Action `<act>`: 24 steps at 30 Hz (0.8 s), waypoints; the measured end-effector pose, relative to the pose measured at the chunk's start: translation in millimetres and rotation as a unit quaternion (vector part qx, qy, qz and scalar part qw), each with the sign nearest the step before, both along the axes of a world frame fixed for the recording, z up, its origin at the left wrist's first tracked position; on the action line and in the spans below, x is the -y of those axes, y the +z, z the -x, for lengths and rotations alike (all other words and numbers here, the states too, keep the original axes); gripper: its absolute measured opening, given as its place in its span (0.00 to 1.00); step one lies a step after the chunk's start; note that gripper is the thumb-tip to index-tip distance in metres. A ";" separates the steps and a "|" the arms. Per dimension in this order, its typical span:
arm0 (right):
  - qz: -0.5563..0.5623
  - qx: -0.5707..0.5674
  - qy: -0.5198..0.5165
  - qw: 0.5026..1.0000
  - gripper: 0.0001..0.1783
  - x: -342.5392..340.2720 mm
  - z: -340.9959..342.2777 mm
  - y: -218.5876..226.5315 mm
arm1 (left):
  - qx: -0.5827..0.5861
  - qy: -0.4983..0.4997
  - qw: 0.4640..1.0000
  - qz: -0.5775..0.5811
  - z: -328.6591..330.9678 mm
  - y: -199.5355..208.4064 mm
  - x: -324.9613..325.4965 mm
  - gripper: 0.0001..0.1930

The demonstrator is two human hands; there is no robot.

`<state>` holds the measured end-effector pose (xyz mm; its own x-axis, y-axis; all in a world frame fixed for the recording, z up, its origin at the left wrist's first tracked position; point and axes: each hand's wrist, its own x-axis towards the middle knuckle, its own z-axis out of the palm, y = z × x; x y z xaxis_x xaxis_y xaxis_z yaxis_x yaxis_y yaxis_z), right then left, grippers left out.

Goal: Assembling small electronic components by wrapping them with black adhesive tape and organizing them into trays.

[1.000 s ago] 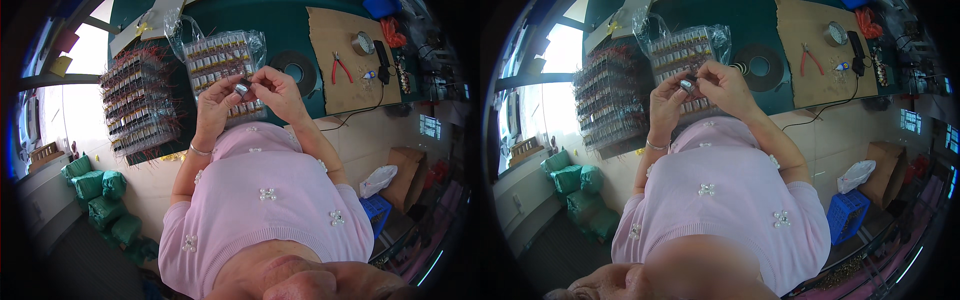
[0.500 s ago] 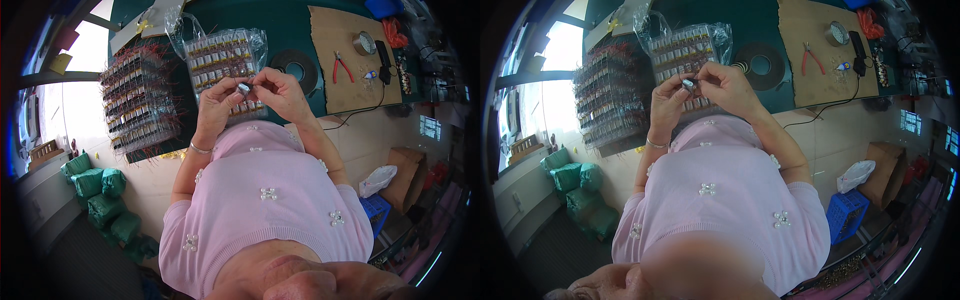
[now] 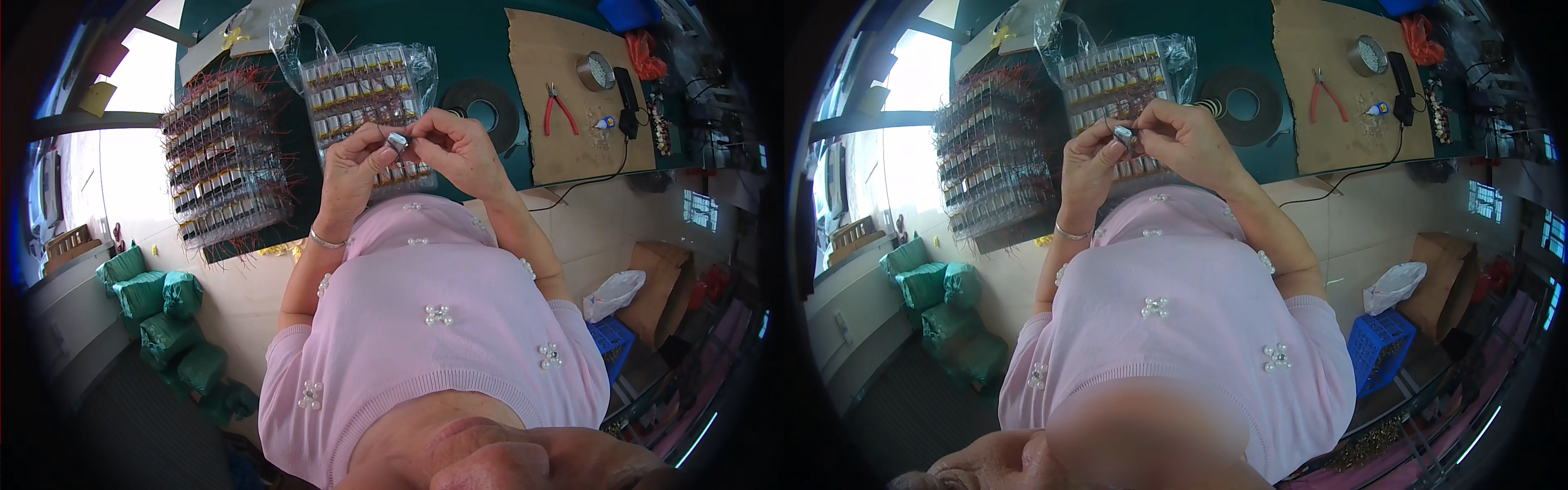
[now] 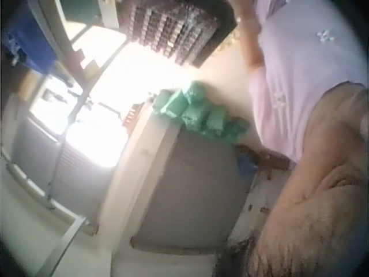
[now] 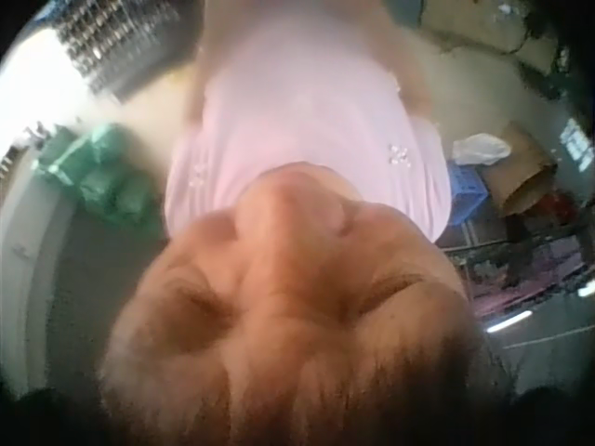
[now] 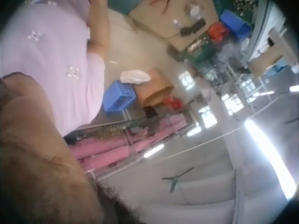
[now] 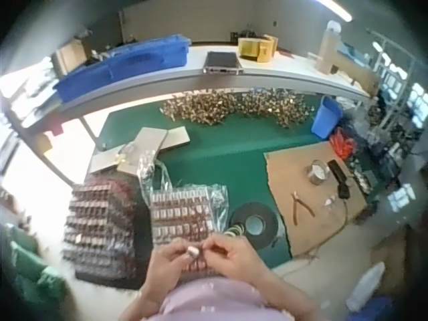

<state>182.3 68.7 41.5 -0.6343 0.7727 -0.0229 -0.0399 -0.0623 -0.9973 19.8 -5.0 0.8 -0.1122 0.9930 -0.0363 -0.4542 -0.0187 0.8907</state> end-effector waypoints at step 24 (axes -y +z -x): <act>-0.203 0.104 -0.069 0.971 0.05 12.7 13.4 -4.9 | -0.168 0.175 0.970 -0.030 -10.5 -1.2 -1.3 0.07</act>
